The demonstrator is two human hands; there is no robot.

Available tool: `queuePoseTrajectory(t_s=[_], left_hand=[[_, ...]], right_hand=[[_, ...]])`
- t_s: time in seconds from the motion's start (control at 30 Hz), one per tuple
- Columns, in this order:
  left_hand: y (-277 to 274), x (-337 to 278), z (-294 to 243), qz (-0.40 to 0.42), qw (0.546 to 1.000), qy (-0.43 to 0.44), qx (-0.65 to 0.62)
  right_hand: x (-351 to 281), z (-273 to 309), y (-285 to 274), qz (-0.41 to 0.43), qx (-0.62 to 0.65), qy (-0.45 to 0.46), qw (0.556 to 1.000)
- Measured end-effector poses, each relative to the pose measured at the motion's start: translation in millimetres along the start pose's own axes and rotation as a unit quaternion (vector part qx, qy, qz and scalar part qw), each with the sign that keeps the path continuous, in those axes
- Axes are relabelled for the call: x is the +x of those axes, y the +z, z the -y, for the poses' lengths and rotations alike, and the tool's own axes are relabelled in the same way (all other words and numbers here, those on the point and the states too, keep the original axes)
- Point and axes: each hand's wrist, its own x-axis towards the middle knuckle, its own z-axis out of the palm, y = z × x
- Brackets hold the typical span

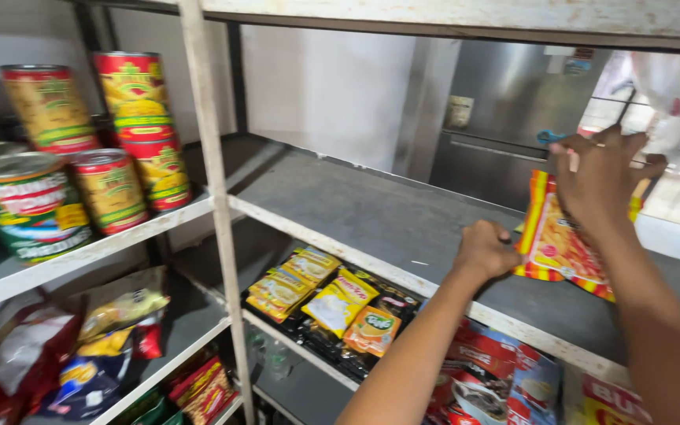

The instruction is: Arranging and restocking canned goods and snack bags on store shelves.

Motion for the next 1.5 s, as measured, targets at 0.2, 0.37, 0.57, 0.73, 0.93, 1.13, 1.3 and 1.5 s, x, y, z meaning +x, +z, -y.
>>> queuePoseTrajectory(t_s=[0.2,0.37,0.57,0.73,0.93,1.13,1.3,1.5], left_hand=[[-64,-35,-1,-0.154,0.980,0.105,-0.067],[-180,-132,-23,-0.148,0.958,0.243,0.022],[-300,-253,-25,-0.145,0.961,0.204,0.116],[-365,-350,-11,-0.185,0.959,0.144,0.158],[-430,-437,36,-0.288,0.927,0.063,0.234],[-476,-518,75,-0.380,0.889,-0.025,0.255],[-489,-562,99,-0.418,0.868,-0.062,0.261],[-488,-582,114,-0.424,0.866,-0.103,0.245]], right_hand=[[-13,-9,18,-0.058,-0.006,-0.075,0.995],[-26,-4,82,0.001,0.171,-0.062,0.983],[-113,79,151,0.044,0.371,-0.095,0.923],[-152,224,56,0.068,0.366,-0.167,0.913],[-165,375,-92,0.075,0.350,-0.273,0.893],[-203,426,-59,0.131,0.384,-0.367,0.837],[-227,460,-19,0.184,0.437,-0.385,0.791],[-246,508,-15,0.211,0.449,-0.386,0.778]])
